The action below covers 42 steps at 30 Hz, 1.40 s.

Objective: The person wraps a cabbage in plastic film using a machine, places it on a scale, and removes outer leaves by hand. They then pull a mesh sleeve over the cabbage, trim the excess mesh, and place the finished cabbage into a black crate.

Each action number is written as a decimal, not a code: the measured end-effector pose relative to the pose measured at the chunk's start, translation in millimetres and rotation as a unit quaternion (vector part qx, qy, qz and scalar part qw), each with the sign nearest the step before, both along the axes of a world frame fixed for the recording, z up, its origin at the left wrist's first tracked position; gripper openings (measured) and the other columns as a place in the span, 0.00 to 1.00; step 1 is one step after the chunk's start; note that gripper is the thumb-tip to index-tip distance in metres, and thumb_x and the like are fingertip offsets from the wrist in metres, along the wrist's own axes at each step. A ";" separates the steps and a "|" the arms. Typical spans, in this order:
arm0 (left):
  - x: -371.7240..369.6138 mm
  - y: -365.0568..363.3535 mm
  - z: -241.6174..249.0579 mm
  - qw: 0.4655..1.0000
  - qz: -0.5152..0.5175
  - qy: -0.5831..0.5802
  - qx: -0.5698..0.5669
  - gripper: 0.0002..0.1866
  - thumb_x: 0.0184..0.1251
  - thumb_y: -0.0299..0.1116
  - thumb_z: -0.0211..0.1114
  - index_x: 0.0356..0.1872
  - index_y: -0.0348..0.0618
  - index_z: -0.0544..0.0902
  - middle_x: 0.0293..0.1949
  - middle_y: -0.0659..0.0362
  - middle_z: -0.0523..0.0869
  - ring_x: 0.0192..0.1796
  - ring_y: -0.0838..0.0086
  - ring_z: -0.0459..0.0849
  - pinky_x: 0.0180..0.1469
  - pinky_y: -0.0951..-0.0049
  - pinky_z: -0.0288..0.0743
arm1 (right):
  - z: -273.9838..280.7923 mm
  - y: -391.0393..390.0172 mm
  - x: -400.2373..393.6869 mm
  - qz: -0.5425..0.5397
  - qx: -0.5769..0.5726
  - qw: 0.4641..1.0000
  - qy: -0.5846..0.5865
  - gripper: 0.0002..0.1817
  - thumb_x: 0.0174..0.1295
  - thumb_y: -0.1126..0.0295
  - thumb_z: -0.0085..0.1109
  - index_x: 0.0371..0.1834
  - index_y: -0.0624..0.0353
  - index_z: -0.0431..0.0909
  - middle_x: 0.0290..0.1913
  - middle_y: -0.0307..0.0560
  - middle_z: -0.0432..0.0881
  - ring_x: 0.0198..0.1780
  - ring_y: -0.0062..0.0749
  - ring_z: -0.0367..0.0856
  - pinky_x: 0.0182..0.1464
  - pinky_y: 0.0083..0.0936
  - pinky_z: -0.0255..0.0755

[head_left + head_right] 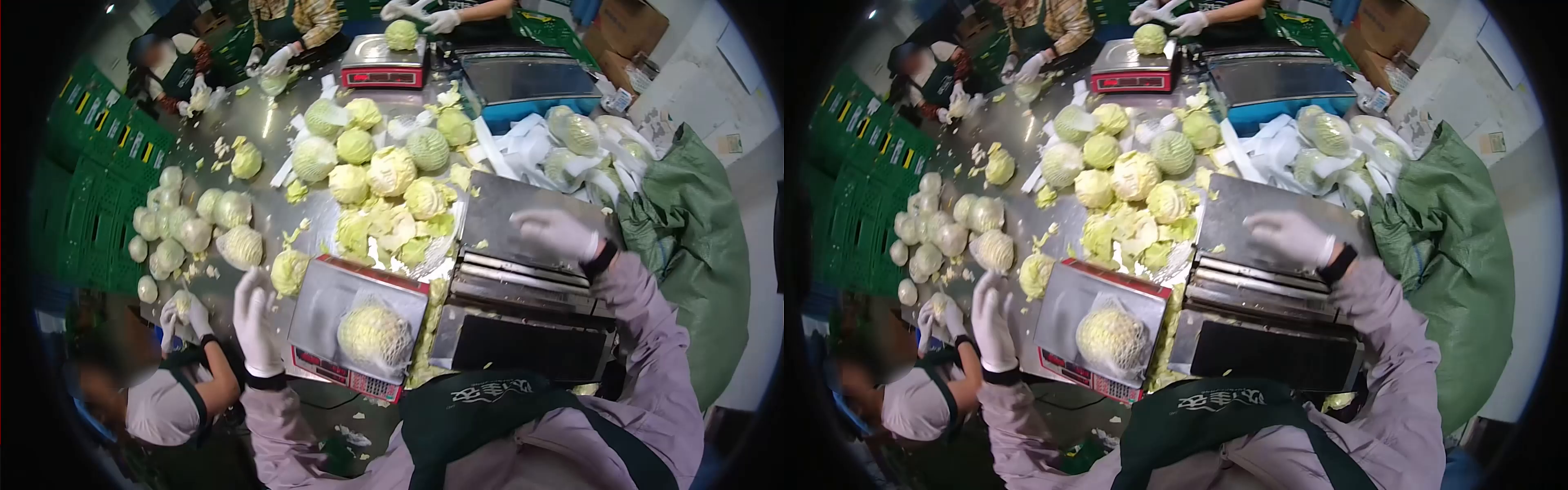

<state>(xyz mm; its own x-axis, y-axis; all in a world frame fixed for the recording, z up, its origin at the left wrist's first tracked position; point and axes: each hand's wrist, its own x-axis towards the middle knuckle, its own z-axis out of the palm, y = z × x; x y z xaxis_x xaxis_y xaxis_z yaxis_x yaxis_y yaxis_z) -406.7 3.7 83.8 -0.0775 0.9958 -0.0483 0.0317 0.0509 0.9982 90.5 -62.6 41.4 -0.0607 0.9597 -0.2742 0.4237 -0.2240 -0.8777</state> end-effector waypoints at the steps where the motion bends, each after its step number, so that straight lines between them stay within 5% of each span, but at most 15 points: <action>1: 11.7 20.8 7.8 0.998 -0.039 -0.033 -0.021 0.22 0.72 0.38 0.55 0.63 0.40 0.73 0.58 0.59 0.77 0.60 0.73 0.74 0.62 0.69 0.66 | -12.9 18.0 37.5 -0.015 0.050 0.996 -0.077 0.16 0.65 0.64 0.56 0.51 0.60 0.81 0.47 0.49 0.85 0.48 0.34 0.82 0.52 0.27 0.74; 6: 134.4 124.1 -39.9 0.965 -0.210 0.078 -0.132 0.22 0.66 0.41 0.64 0.59 0.46 0.77 0.57 0.61 0.79 0.58 0.74 0.76 0.57 0.71 0.69 | -75.9 96.9 133.6 -0.094 0.014 0.952 -0.291 0.17 0.61 0.62 0.56 0.47 0.60 0.83 0.46 0.56 0.85 0.52 0.46 0.82 0.56 0.33 0.72; 9: 218.3 168.1 -138.4 0.920 -0.272 0.213 -0.184 0.33 0.59 0.48 0.67 0.57 0.30 0.76 0.54 0.45 0.81 0.56 0.59 0.80 0.58 0.69 0.71 | -130.7 135.8 146.7 -0.080 -0.015 0.923 -0.376 0.21 0.58 0.57 0.60 0.47 0.61 0.83 0.48 0.54 0.84 0.52 0.46 0.81 0.56 0.34 0.72; 14: 315.6 152.7 -205.3 0.817 -0.133 0.519 -0.213 0.55 0.40 0.58 0.77 0.65 0.34 0.60 0.58 0.40 0.75 0.60 0.57 0.78 0.62 0.60 0.71 | -160.3 172.2 148.8 0.131 -0.204 0.812 -0.532 0.24 0.53 0.49 0.63 0.44 0.58 0.84 0.47 0.52 0.84 0.51 0.49 0.81 0.55 0.38 0.72; 16: 320.6 154.5 -203.1 0.809 -0.111 0.534 -0.220 0.55 0.40 0.57 0.78 0.64 0.35 0.60 0.57 0.41 0.76 0.58 0.57 0.79 0.61 0.59 0.71 | -157.1 169.2 151.7 0.046 -0.130 0.870 -0.474 0.23 0.53 0.50 0.64 0.42 0.58 0.84 0.46 0.53 0.84 0.49 0.49 0.81 0.52 0.39 0.72; 21: 277.5 158.8 -204.5 0.906 -0.181 0.321 -0.209 0.57 0.41 0.50 0.81 0.69 0.35 0.55 0.55 0.44 0.78 0.56 0.57 0.80 0.61 0.62 0.71 | -56.1 130.6 130.2 -0.108 0.107 0.951 -0.270 0.13 0.61 0.67 0.58 0.43 0.64 0.79 0.40 0.52 0.83 0.42 0.39 0.81 0.48 0.31 0.73; 23: 248.6 159.9 -221.1 0.958 -0.202 0.041 -0.200 0.54 0.46 0.46 0.79 0.69 0.37 0.54 0.55 0.47 0.78 0.55 0.59 0.80 0.60 0.61 0.72 | -23.9 108.8 119.7 -0.185 0.160 0.955 -0.168 0.12 0.64 0.68 0.55 0.46 0.65 0.78 0.41 0.49 0.82 0.42 0.34 0.79 0.48 0.28 0.72; 27: 209.9 115.2 -96.5 0.928 -0.235 -0.102 -0.270 0.45 0.56 0.40 0.74 0.70 0.47 0.54 0.58 0.52 0.75 0.54 0.66 0.80 0.50 0.62 0.79 | 39.6 70.1 57.2 -0.293 0.343 0.891 0.053 0.14 0.69 0.71 0.49 0.53 0.66 0.73 0.43 0.45 0.80 0.44 0.27 0.77 0.47 0.24 0.72; 31: 181.1 56.5 -53.4 0.936 -0.237 -0.184 -0.184 0.41 0.60 0.36 0.70 0.70 0.48 0.55 0.59 0.55 0.74 0.55 0.67 0.78 0.49 0.63 0.79 | 36.8 37.7 -40.1 -0.142 0.371 0.914 0.082 0.20 0.68 0.75 0.49 0.63 0.65 0.65 0.55 0.48 0.77 0.55 0.31 0.75 0.60 0.27 0.68; 33: 172.4 25.8 -39.5 0.942 -0.221 -0.212 -0.139 0.39 0.61 0.33 0.68 0.70 0.44 0.55 0.58 0.56 0.75 0.56 0.66 0.78 0.53 0.63 0.77 | 63.6 16.2 -116.0 -0.079 0.332 0.924 0.175 0.35 0.58 0.66 0.68 0.67 0.62 0.62 0.62 0.50 0.73 0.62 0.34 0.73 0.61 0.29 0.69; 34: 163.6 13.0 -39.9 0.943 -0.218 -0.213 -0.134 0.39 0.61 0.33 0.68 0.70 0.44 0.55 0.58 0.56 0.75 0.56 0.66 0.78 0.53 0.63 0.77 | 76.8 6.9 -132.9 -0.048 0.409 0.905 -0.109 0.40 0.50 0.61 0.75 0.65 0.60 0.66 0.59 0.51 0.74 0.58 0.41 0.76 0.57 0.29 0.72; 35: 153.9 1.5 -42.1 0.943 -0.216 -0.217 -0.133 0.38 0.62 0.32 0.67 0.70 0.42 0.56 0.58 0.55 0.75 0.56 0.66 0.78 0.56 0.63 0.76 | 75.6 5.1 -151.2 -0.019 0.414 0.906 -0.081 0.33 0.50 0.64 0.72 0.60 0.59 0.71 0.50 0.51 0.77 0.51 0.50 0.79 0.52 0.32 0.75; 37: 135.5 -23.5 -41.1 0.944 -0.208 -0.222 -0.126 0.37 0.63 0.31 0.66 0.69 0.41 0.57 0.59 0.55 0.75 0.57 0.65 0.78 0.58 0.64 0.75 | 58.6 7.7 -163.2 -0.007 0.393 0.917 -0.065 0.24 0.55 0.70 0.66 0.55 0.62 0.73 0.42 0.48 0.80 0.43 0.42 0.81 0.47 0.31 0.76; 39: 118.5 -46.0 -38.9 0.901 -0.260 -0.328 -0.116 0.35 0.64 0.33 0.64 0.69 0.40 0.59 0.61 0.54 0.74 0.59 0.63 0.78 0.60 0.64 0.74 | 64.6 8.3 -174.3 -0.097 0.209 0.904 0.359 0.17 0.58 0.74 0.60 0.52 0.64 0.74 0.38 0.42 0.81 0.37 0.30 0.81 0.42 0.25 0.76; 42: 85.4 -70.3 -48.5 0.843 -0.229 -0.447 -0.193 0.35 0.66 0.42 0.63 0.71 0.43 0.59 0.65 0.52 0.72 0.63 0.58 0.76 0.59 0.56 0.77 | 97.0 8.8 -160.7 -0.118 0.244 0.879 0.394 0.17 0.62 0.72 0.59 0.53 0.64 0.74 0.41 0.40 0.80 0.37 0.20 0.79 0.39 0.18 0.73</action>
<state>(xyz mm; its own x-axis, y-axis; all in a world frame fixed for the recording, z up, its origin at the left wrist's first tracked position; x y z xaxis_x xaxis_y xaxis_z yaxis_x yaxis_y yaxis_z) -321.4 -66.7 35.3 0.5499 0.8080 -0.2114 -0.6201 0.5645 0.5448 -70.2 -53.7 138.4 0.1681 0.9630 0.2106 -0.3655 0.2593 -0.8940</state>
